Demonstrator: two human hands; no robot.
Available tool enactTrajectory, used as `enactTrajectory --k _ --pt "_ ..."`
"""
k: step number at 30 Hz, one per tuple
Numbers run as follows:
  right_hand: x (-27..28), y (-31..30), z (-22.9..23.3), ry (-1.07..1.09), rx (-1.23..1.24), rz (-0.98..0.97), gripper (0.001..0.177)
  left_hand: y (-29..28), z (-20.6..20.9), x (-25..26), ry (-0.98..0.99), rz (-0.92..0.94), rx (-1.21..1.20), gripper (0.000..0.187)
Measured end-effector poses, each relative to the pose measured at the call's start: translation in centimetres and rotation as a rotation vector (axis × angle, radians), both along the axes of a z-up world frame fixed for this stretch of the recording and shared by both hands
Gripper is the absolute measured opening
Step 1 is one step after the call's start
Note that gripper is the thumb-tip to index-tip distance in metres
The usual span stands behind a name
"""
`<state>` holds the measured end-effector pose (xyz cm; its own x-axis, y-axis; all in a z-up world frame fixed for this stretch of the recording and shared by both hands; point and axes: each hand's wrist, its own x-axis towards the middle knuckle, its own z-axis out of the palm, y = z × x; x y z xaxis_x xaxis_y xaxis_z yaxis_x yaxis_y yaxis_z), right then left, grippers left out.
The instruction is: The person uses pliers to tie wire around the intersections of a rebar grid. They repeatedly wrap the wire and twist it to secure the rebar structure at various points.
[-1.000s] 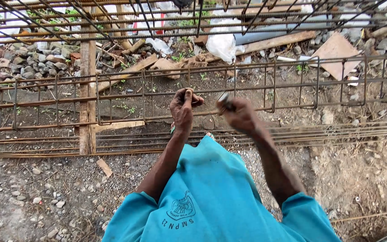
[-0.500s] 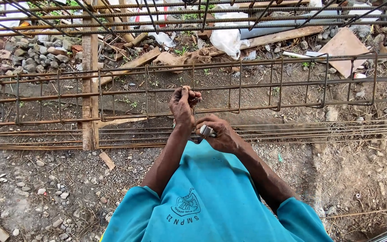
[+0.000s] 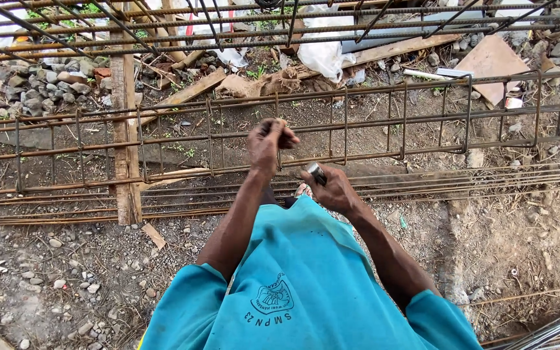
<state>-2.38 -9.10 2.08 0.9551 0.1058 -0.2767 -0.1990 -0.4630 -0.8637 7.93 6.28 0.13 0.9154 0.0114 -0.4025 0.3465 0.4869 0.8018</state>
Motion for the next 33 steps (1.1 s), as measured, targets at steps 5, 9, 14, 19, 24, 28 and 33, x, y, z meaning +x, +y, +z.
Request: enactTrajectory --k 5,9,14,19,24,28,33 --pt "2.9 2.4 -1.2 0.000 -0.073 -0.241 0.022 -1.1 -2.5 0.0 0.041 -0.088 -0.014 0.017" --pt "3.8 2.3 -2.6 0.012 -0.242 -0.233 0.011 -0.1 -5.6 1.4 0.080 -0.246 0.091 0.019" --pt "6.0 1.2 -6.2 0.156 -0.215 -0.275 0.017 3.4 -8.3 4.3 -0.092 -0.441 0.559 0.022" --pt "9.5 -0.8 -10.9 0.287 -0.026 -0.365 0.023 5.7 -10.7 9.4 -0.441 -0.329 1.017 0.016" --pt "14.2 0.7 -13.5 0.465 0.162 -0.585 0.019 5.3 -17.8 14.0 -0.397 -0.631 1.307 0.028" --pt "16.4 3.6 -12.4 0.488 0.314 -0.745 0.012 3.3 -21.6 17.3 -0.080 -0.971 1.156 0.048" --pt "19.2 5.3 -15.4 0.452 0.294 -0.755 0.011 2.1 -23.1 19.1 0.043 -0.990 0.953 0.051"
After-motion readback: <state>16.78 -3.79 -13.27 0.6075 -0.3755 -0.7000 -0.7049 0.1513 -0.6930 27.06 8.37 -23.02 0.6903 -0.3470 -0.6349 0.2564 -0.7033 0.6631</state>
